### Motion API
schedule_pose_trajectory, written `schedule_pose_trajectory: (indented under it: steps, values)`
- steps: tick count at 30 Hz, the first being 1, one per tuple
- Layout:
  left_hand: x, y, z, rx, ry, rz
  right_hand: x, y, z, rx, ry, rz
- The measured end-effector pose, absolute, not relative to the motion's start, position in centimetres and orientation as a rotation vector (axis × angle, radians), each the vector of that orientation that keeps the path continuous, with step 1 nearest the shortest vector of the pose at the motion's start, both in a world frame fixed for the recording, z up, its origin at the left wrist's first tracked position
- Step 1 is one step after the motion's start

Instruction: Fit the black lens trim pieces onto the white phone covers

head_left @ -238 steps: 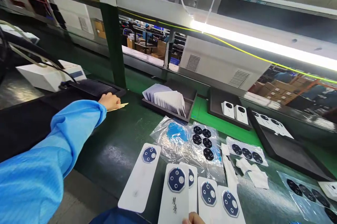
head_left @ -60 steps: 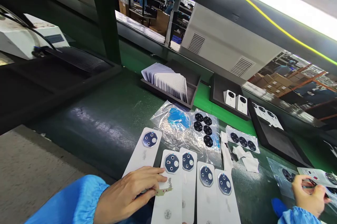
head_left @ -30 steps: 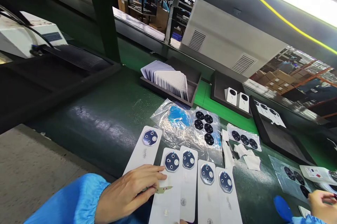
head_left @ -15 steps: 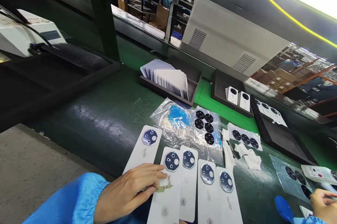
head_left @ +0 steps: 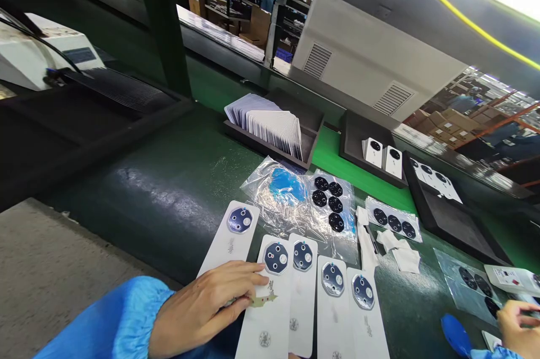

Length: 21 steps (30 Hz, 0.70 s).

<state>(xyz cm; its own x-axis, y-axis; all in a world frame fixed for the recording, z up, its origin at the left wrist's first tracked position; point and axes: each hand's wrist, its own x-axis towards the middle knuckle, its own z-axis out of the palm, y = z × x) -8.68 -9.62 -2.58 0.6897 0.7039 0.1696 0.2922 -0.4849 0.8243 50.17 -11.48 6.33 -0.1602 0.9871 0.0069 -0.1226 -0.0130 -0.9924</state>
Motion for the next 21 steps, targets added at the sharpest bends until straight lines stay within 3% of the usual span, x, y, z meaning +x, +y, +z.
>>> schedule_pose_trajectory:
  steps: [6, 12, 17, 21]
  values:
    - [-8.6, -9.8, -2.6, 2.041, 0.768, 0.704, 51.1, -11.2, 6.4, -0.788, -1.277, 1.595]
    - [-8.5, -9.9, -2.5, 2.031, 0.782, 0.716, 50.5, -12.1, 4.8, -0.862, -1.178, 1.528]
    - [-8.5, -9.7, -2.4, 2.017, 0.763, 0.722, 48.4, -13.0, 3.0, -0.658, -1.078, 1.413]
    - [-8.5, -9.8, -2.5, 2.024, 0.760, 0.734, 47.2, -12.8, 3.8, -0.697, -1.070, 1.274]
